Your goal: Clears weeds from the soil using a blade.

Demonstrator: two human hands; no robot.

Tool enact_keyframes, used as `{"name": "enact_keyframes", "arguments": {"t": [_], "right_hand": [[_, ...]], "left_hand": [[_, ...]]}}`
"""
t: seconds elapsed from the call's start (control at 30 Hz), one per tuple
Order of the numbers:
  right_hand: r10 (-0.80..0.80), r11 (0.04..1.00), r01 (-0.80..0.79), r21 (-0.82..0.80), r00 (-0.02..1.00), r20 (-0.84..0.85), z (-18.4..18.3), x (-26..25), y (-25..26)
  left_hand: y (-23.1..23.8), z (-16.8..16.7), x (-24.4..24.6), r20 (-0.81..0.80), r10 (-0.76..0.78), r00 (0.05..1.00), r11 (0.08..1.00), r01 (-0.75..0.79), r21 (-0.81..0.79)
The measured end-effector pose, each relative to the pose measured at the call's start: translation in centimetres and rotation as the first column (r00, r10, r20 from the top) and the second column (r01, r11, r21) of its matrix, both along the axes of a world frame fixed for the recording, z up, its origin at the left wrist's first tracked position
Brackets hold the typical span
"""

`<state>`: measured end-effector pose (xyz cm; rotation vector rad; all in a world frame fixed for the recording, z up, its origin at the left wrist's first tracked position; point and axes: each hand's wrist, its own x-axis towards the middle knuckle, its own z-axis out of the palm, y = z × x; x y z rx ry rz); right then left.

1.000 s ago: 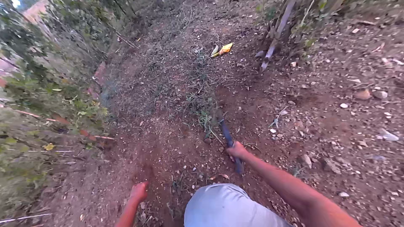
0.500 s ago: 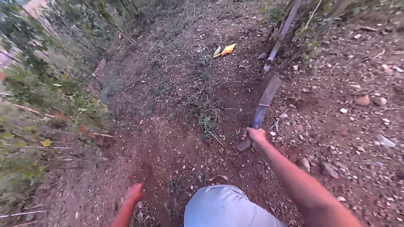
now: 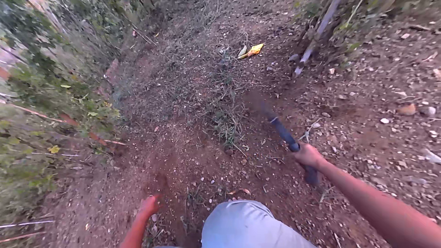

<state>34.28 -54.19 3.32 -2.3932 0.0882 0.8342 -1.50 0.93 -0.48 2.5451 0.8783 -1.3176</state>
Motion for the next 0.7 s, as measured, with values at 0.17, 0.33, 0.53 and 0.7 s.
{"name": "enact_keyframes", "arguments": {"t": [0.17, 0.33, 0.53, 0.7], "right_hand": [[-0.576, 0.675, 0.583, 0.452, 0.799, -0.172, -3.3, -1.1, 7.6], [0.005, 0.993, 0.028, 0.115, 0.962, -0.273, -6.6, -7.6, 7.3], [-0.146, 0.973, 0.176, 0.148, 0.970, -0.195, -2.7, -2.8, 2.5], [-0.634, 0.537, 0.679, 0.501, 0.717, -0.292, -2.8, -1.5, 8.8]], "left_hand": [[-0.2, 0.0, 0.6, -0.027, -0.043, 0.999, 0.999, 0.044, 0.017], [-0.9, 0.2, 1.9, 0.013, -0.076, 0.997, 0.997, 0.076, -0.018], [-0.1, -0.2, 0.6, 0.037, -0.055, 0.998, 0.998, 0.056, -0.025], [0.1, 0.6, -0.2, 0.029, -0.012, 1.000, 1.000, 0.012, -0.002]]}}
